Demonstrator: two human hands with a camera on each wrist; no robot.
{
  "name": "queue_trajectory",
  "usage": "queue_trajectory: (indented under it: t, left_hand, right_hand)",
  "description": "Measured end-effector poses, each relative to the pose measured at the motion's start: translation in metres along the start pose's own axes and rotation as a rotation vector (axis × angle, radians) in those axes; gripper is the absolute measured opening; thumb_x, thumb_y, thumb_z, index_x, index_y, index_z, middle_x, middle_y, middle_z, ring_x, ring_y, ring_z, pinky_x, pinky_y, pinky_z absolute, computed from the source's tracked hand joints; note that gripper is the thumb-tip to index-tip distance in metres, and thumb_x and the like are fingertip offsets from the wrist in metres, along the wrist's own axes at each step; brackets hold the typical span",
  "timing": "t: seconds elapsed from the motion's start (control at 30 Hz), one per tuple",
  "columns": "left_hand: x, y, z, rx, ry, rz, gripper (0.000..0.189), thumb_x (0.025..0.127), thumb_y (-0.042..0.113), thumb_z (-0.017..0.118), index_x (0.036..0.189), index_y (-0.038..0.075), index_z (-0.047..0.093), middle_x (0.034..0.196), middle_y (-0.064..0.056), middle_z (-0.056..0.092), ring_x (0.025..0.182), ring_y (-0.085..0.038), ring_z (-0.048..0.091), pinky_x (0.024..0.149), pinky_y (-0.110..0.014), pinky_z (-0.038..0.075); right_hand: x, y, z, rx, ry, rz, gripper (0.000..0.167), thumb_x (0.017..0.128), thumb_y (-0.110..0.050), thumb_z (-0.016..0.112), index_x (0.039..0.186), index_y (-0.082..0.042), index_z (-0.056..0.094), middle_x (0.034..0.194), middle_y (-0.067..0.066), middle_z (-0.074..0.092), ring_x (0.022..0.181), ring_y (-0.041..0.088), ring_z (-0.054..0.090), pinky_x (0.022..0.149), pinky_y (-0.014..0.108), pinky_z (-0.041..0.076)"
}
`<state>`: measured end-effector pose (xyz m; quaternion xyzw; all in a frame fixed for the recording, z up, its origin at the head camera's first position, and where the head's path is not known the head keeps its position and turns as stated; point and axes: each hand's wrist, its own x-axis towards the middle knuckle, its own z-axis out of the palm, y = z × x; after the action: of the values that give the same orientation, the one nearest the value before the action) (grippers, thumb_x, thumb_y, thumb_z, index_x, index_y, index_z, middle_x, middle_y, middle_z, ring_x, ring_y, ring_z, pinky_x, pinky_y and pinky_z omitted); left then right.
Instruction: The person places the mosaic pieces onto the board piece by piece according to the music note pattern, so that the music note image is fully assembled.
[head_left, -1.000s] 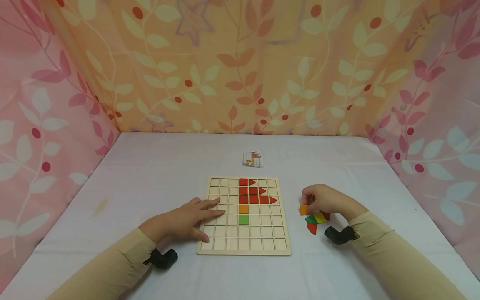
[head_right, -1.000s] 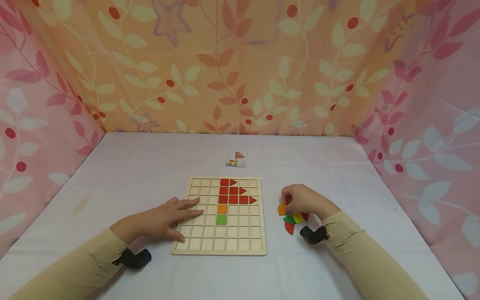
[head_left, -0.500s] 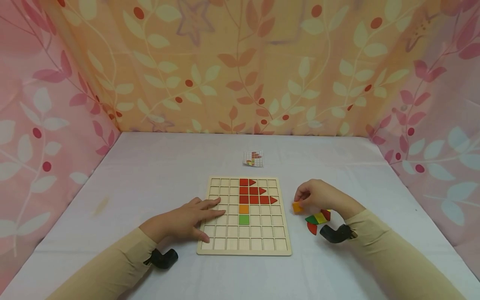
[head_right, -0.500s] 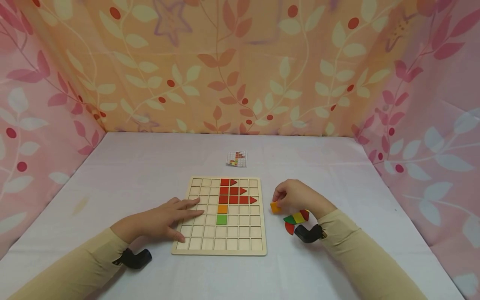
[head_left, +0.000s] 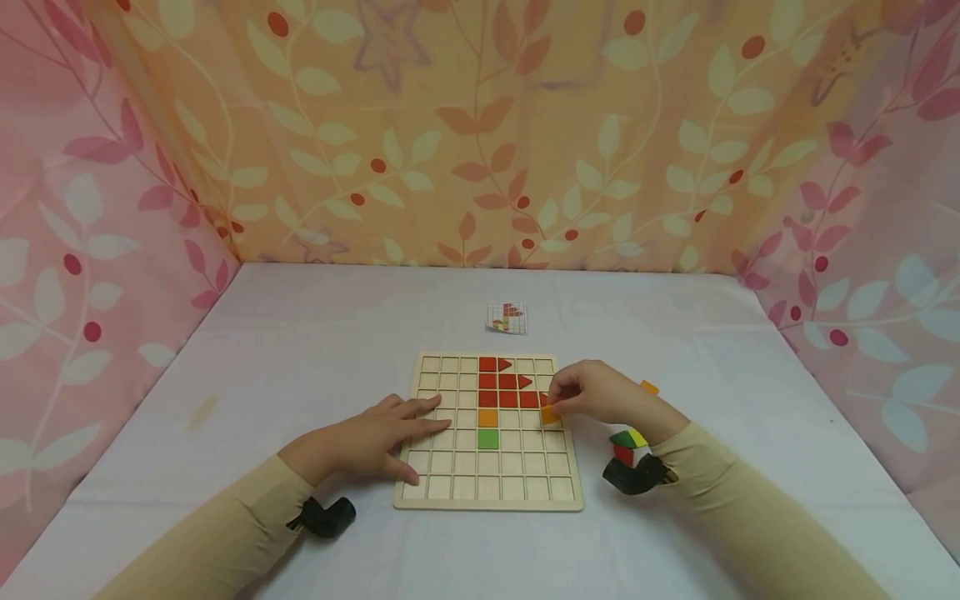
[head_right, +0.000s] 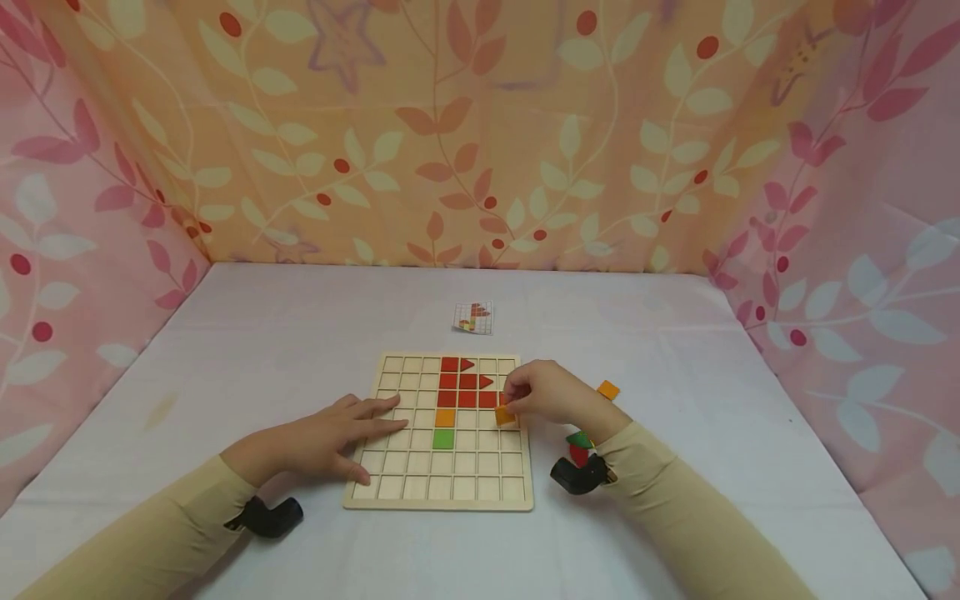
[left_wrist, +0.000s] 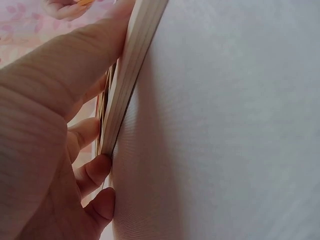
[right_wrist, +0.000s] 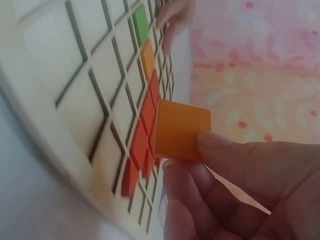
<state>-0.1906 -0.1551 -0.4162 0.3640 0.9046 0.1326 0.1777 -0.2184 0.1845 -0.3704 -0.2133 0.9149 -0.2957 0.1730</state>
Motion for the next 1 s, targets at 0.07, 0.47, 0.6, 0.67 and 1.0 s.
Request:
queue_trajectory:
  t: [0.07,0.47,0.6,0.67,1.0]
  left_hand:
    - [0.0,-0.001,0.001,0.003,0.001,0.0,0.081,0.069,0.066,0.059,0.141,0.04,0.03,0.152,0.008,0.013,0.115,-0.013,0.028,0.09,-0.037,0.034]
    - [0.002,-0.003,0.002,-0.021,-0.011,-0.006,0.081,0.069,0.067,0.057,0.14,0.042,0.029,0.152,0.009,0.012,0.115,-0.014,0.027,0.089,-0.038,0.034]
    - [0.001,-0.002,0.0,-0.016,-0.01,-0.003,0.081,0.069,0.066,0.058,0.141,0.041,0.03,0.153,0.008,0.012,0.116,-0.014,0.028,0.09,-0.037,0.034]
    - [0.001,-0.002,0.0,-0.011,-0.007,0.002,0.081,0.07,0.066,0.058,0.141,0.04,0.03,0.153,0.008,0.013,0.116,-0.014,0.028,0.09,-0.037,0.034]
    - [0.001,-0.001,-0.001,-0.012,-0.008,0.005,0.081,0.07,0.065,0.059,0.141,0.039,0.031,0.152,0.007,0.013,0.114,-0.013,0.029,0.087,-0.035,0.034]
  right_hand:
    - [0.002,-0.005,0.007,0.001,-0.013,-0.027,0.008,0.08,-0.012,0.07,0.074,-0.016,0.066,0.071,-0.006,0.059,0.07,0.013,0.05,0.065,0.029,0.043]
    - [0.01,-0.03,0.048,0.099,0.027,-0.107,0.009,0.082,-0.014,0.069,0.075,-0.017,0.063,0.068,-0.007,0.058,0.064,0.011,0.051,0.058,0.025,0.045]
    - [0.011,-0.034,0.057,0.088,0.021,-0.145,0.011,0.081,-0.013,0.069,0.073,-0.016,0.063,0.066,-0.008,0.056,0.064,0.01,0.05,0.058,0.024,0.043]
    - [0.012,-0.035,0.06,0.081,0.013,-0.159,0.012,0.081,-0.013,0.069,0.072,-0.016,0.062,0.066,-0.009,0.056,0.065,0.009,0.05,0.058,0.024,0.043]
    - [0.013,-0.038,0.071,0.081,-0.005,-0.146,0.012,0.082,-0.016,0.069,0.072,-0.019,0.062,0.065,-0.01,0.058,0.065,0.008,0.052,0.061,0.025,0.045]
